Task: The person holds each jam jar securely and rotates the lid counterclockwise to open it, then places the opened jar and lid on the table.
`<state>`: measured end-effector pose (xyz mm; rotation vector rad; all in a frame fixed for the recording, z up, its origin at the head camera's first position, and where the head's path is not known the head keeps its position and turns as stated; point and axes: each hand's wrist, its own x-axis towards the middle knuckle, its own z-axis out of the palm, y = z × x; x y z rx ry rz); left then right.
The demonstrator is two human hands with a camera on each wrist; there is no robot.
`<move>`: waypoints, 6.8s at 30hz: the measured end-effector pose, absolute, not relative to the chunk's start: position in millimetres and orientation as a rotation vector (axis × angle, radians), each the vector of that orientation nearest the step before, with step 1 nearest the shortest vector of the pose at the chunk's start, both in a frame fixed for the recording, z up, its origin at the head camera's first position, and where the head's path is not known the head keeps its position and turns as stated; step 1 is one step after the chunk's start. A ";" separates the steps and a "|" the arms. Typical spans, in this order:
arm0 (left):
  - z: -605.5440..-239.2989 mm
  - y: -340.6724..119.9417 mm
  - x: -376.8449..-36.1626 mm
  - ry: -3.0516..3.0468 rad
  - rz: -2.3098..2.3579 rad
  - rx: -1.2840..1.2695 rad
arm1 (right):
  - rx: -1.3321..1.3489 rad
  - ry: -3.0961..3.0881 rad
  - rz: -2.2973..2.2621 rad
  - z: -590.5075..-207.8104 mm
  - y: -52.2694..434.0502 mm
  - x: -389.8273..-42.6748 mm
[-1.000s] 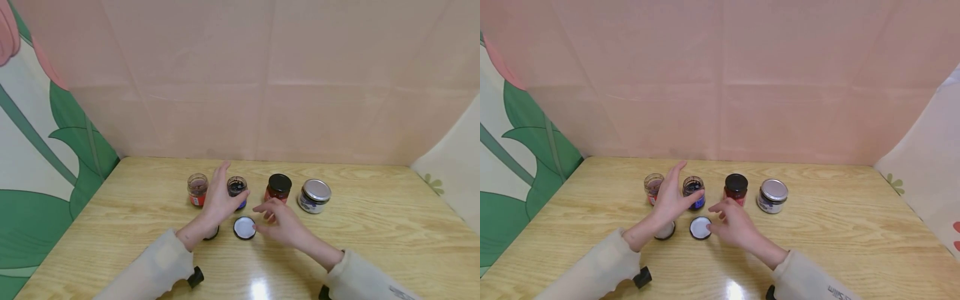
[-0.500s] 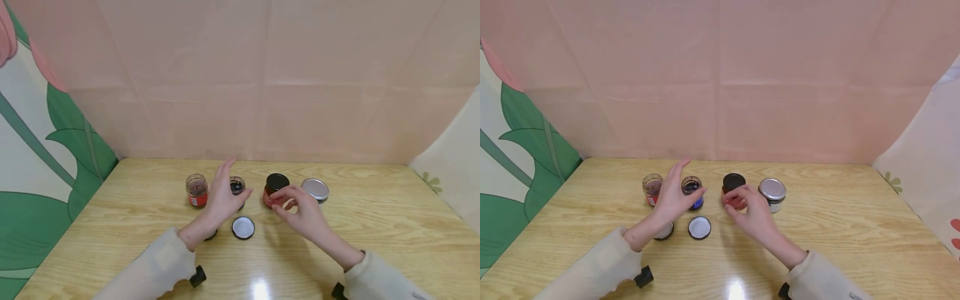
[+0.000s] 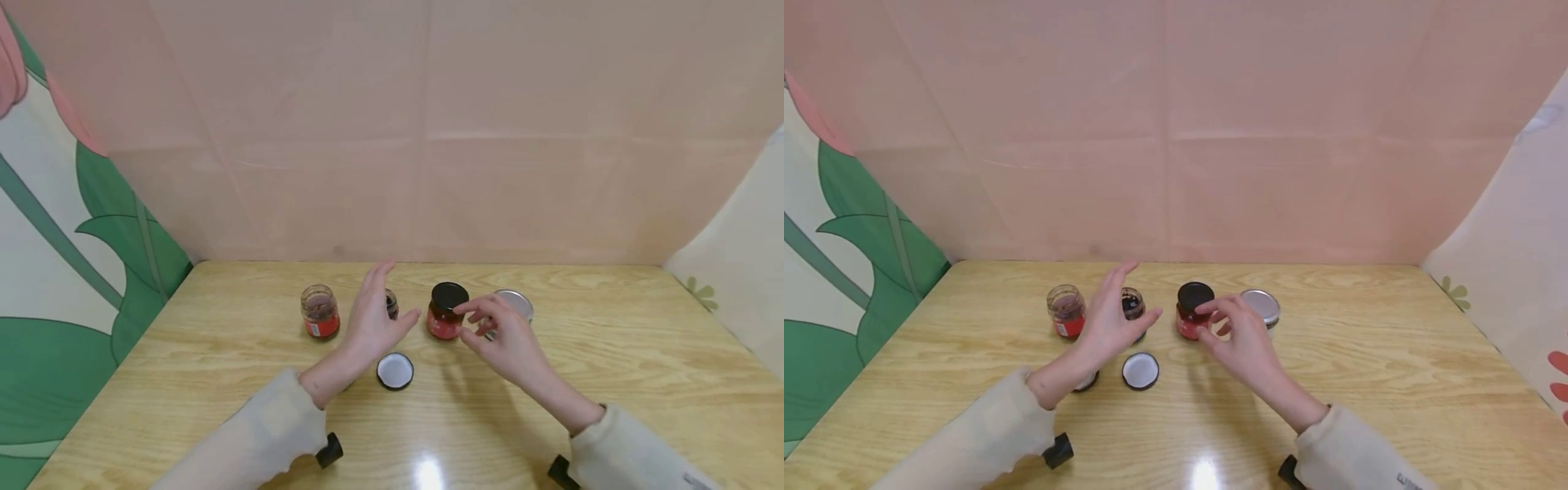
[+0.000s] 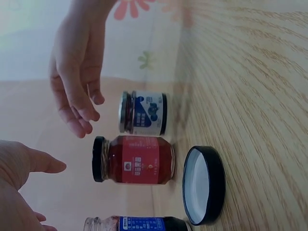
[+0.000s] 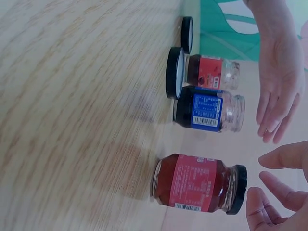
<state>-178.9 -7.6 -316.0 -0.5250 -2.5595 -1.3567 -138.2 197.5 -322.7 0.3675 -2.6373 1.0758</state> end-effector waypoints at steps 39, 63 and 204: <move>-360.4 52.9 -194.6 -2.636 -1.589 -0.580 | 0.250 -2.633 1.034 -324.0 233.4 -133.2; -379.5 58.9 -200.0 -2.726 -1.588 -0.479 | 0.248 -2.633 1.013 -328.0 232.8 -131.1; -348.1 22.7 -166.2 -2.631 -1.501 -0.622 | 0.329 -2.604 1.166 -318.3 211.6 -148.9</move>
